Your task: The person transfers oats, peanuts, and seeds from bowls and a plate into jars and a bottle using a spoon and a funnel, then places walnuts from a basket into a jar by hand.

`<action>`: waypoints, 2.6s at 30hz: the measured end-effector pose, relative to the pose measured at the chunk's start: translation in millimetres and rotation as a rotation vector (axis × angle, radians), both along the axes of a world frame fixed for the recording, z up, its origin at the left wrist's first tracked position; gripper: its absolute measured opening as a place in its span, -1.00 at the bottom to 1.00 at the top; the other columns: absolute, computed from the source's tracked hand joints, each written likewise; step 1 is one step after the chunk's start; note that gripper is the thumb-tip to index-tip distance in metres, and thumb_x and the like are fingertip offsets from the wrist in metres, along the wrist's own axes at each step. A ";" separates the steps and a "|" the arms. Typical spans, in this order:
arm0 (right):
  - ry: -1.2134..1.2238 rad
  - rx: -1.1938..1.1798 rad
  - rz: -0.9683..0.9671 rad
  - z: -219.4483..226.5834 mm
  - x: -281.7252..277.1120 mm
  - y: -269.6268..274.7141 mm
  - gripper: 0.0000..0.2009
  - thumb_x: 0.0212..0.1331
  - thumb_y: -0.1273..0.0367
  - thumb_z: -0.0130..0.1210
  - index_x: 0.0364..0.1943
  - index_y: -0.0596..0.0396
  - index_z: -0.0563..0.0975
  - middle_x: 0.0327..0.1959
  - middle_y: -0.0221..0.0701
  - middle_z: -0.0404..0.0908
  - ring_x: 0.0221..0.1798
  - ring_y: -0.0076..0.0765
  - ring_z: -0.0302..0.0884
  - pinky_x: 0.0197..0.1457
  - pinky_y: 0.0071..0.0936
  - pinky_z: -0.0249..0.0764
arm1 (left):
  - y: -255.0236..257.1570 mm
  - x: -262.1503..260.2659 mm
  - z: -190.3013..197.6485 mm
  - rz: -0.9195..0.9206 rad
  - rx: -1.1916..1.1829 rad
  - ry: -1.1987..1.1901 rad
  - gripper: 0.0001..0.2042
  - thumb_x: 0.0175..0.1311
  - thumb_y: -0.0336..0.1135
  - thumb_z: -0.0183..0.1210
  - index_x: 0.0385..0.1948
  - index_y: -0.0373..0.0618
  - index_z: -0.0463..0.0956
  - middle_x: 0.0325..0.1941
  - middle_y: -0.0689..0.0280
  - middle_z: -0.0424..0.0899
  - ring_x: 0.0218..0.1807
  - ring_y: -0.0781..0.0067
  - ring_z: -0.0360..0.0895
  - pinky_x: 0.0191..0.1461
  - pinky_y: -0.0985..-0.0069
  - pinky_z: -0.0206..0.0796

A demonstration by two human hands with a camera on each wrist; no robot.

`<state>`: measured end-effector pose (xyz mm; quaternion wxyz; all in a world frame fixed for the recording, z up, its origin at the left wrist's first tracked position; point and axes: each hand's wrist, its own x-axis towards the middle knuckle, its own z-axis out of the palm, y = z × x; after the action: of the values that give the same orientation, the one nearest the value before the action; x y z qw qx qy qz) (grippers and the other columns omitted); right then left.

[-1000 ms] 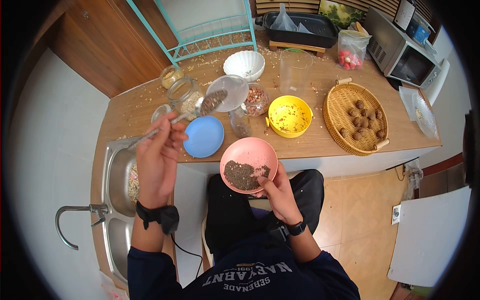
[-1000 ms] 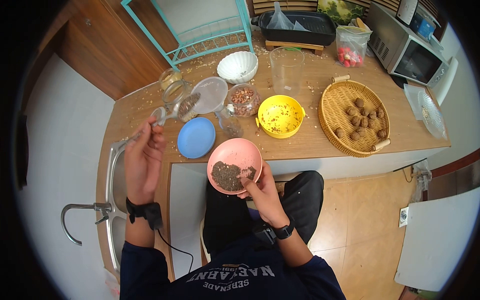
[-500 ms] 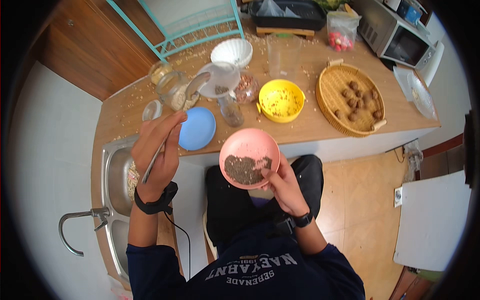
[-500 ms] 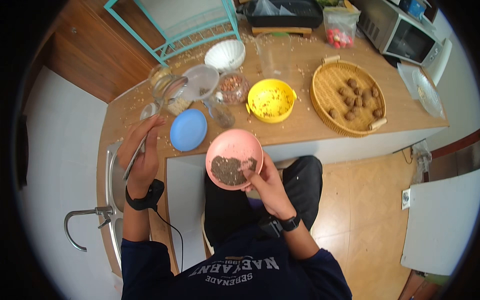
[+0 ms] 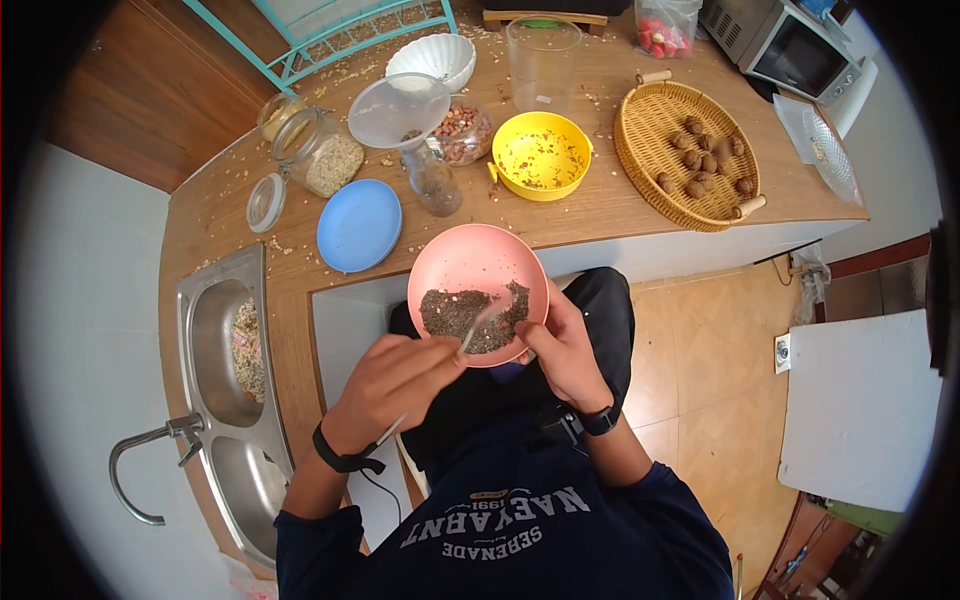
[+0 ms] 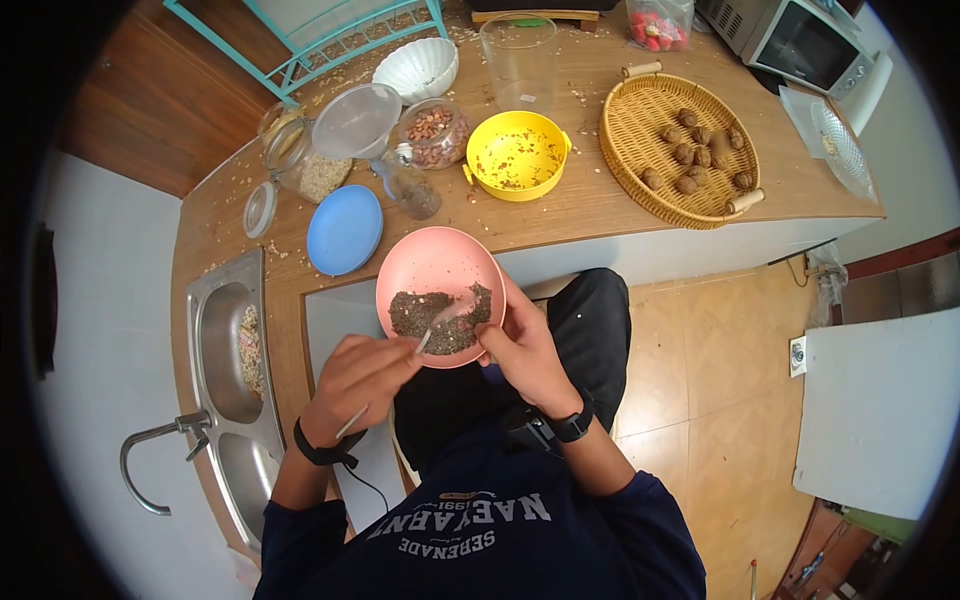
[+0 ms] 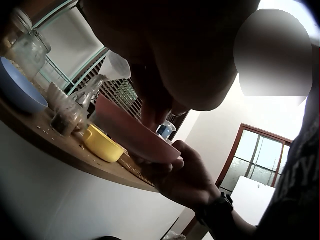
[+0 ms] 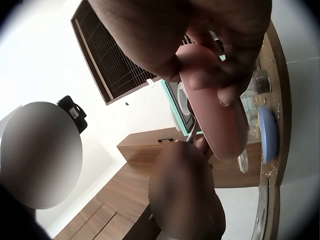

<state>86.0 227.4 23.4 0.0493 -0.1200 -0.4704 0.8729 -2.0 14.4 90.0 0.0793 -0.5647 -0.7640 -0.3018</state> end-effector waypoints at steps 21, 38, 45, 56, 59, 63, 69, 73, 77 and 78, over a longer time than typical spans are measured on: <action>-0.008 0.179 0.076 3.3 2.5 -5.3 -0.34 0.14 0.66 -0.06 0.43 0.17 0.23 -0.08 -0.42 0.55 -0.30 -0.65 0.53 -0.44 -0.71 0.50 | -4.1 5.1 -0.4 -0.158 0.010 -0.056 -0.65 -0.02 -0.62 0.31 -0.10 -0.23 0.65 -0.13 0.18 0.72 -0.15 0.28 0.70 -0.10 0.41 0.43; 0.095 0.261 -0.109 -10.7 2.1 -4.6 -0.24 0.17 0.70 -0.12 0.53 0.07 0.03 0.22 -0.32 0.40 -0.22 -0.60 0.54 -0.34 -0.70 0.51 | -13.5 -30.2 -4.5 0.124 0.050 -0.058 -0.73 0.05 -0.66 0.22 -0.17 -0.28 0.64 -0.21 0.15 0.73 -0.27 0.23 0.65 -0.18 0.37 0.33; 0.045 0.148 -0.261 -3.8 -1.4 -17.9 -0.23 0.14 0.67 -0.17 0.53 0.15 -0.05 0.50 -0.24 0.15 0.51 -0.33 0.15 0.52 -0.38 0.13 | -16.9 -15.9 -13.3 0.145 0.063 -0.353 -0.83 0.28 -0.54 0.15 -0.14 -0.33 0.64 -0.26 0.09 0.73 -0.26 0.21 0.67 -0.12 0.39 0.39; 0.148 0.365 -0.181 -17.6 -12.7 -20.2 -0.16 0.22 0.71 -0.09 0.55 -0.02 -0.18 0.34 -0.24 0.27 -0.07 -0.55 0.52 -0.31 -0.68 0.57 | 5.3 27.2 -67.4 0.290 0.583 -1.398 -0.74 0.40 -0.45 0.04 -0.05 -0.46 0.59 -0.21 -0.01 0.73 -0.16 0.11 0.72 0.01 0.34 0.48; 0.117 0.305 -0.187 -8.8 -13.7 -23.2 -0.17 0.26 0.68 -0.05 0.55 -0.02 -0.20 0.36 -0.22 0.24 -0.04 -0.54 0.52 -0.30 -0.67 0.59 | 13.4 24.9 -67.4 0.348 0.668 -1.551 -0.73 0.42 -0.42 -0.02 -0.05 -0.45 0.54 -0.24 0.00 0.71 -0.16 0.14 0.69 0.01 0.38 0.45; 0.127 0.201 -0.188 -2.4 -12.9 -18.7 -0.20 0.33 0.62 -0.01 0.54 0.00 -0.20 0.36 -0.19 0.22 -0.01 -0.52 0.52 -0.28 -0.66 0.62 | 15.2 14.1 -55.2 0.343 0.712 -1.494 -0.73 0.42 -0.42 -0.02 -0.06 -0.46 0.54 -0.24 -0.02 0.71 -0.19 0.13 0.69 0.04 0.33 0.46; 0.144 0.225 -0.178 2.5 -19.5 -15.1 -0.21 0.35 0.58 -0.01 0.54 0.00 -0.20 0.33 -0.20 0.27 -0.01 -0.51 0.54 -0.31 -0.67 0.62 | 5.6 -5.5 -26.0 0.360 0.739 -1.313 -0.73 0.42 -0.42 -0.03 -0.06 -0.47 0.54 -0.26 -0.04 0.71 -0.24 0.12 0.69 -0.04 0.31 0.52; 0.150 0.186 -0.161 4.5 -29.1 -17.3 -0.21 0.35 0.58 0.00 0.54 0.00 -0.21 0.34 -0.20 0.26 -0.04 -0.52 0.56 -0.33 -0.67 0.61 | 1.5 -15.6 -5.8 0.335 0.807 -1.311 -0.74 0.42 -0.42 0.02 -0.06 -0.47 0.56 -0.26 -0.03 0.73 -0.25 0.12 0.71 -0.04 0.35 0.50; 0.163 0.109 -0.100 -1.5 -39.1 -19.3 -0.21 0.35 0.58 0.00 0.54 0.00 -0.21 0.34 -0.20 0.26 -0.06 -0.52 0.56 -0.32 -0.67 0.61 | -1.5 -27.4 23.1 0.307 0.834 -1.259 -0.73 0.43 -0.41 0.01 -0.04 -0.45 0.55 -0.26 -0.01 0.72 -0.23 0.15 0.71 -0.04 0.39 0.46; 0.165 0.098 -0.098 -2.7 -41.8 -20.0 -0.21 0.35 0.58 -0.01 0.54 0.00 -0.20 0.34 -0.19 0.26 -0.07 -0.53 0.56 -0.32 -0.67 0.61 | -2.0 -31.9 31.2 0.299 0.843 -1.240 -0.73 0.43 -0.40 0.00 -0.03 -0.45 0.54 -0.26 0.01 0.73 -0.23 0.16 0.71 -0.04 0.40 0.45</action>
<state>44.2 207.3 20.6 0.1361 -0.0680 -0.5003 0.8524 -34.0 12.4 121.2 -0.1153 -0.1044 -0.5570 -0.8158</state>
